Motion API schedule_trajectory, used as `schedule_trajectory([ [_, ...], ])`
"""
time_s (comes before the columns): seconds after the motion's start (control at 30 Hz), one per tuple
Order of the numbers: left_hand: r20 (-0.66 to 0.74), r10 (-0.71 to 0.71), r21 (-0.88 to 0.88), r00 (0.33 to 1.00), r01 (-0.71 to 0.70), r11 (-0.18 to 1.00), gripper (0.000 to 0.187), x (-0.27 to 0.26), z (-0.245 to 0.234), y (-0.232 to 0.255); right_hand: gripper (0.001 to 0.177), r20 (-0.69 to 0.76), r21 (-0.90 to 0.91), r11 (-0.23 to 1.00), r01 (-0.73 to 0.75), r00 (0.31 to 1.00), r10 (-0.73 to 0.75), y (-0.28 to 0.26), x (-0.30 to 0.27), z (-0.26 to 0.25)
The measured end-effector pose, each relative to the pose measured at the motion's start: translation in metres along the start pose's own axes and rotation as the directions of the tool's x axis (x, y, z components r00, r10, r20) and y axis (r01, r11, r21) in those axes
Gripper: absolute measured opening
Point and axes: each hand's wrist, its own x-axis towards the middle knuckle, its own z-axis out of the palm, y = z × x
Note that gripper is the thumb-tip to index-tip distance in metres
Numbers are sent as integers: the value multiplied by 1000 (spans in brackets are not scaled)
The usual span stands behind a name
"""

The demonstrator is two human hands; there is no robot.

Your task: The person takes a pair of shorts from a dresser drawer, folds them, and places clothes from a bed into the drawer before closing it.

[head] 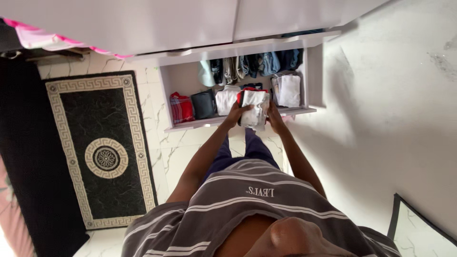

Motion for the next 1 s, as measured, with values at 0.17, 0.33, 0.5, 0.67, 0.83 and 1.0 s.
schedule_trajectory([
  [0.17,-112,133,409,985,-77,909,63,64,37,-20,71,-111,-332,941,62,988,-105,-11,50,-42],
  [0.33,-352,152,499,924,47,865,61,118,38,-42,59,-67,-327,941,86,991,-114,8,116,-76],
  [0.5,-460,194,735,866,248,631,67,130,24,-72,63,-38,-419,907,32,998,-53,39,159,-74],
  [0.67,-407,221,819,886,246,519,88,124,21,-96,86,-74,-480,877,-9,997,-30,70,171,-68],
  [0.83,-346,221,857,912,212,469,103,133,28,-108,72,30,-303,945,124,992,-121,77,175,-72],
  [1.0,-456,70,755,887,343,559,114,152,39,-115,56,-11,-201,979,-23,1000,21,79,178,-70],
])
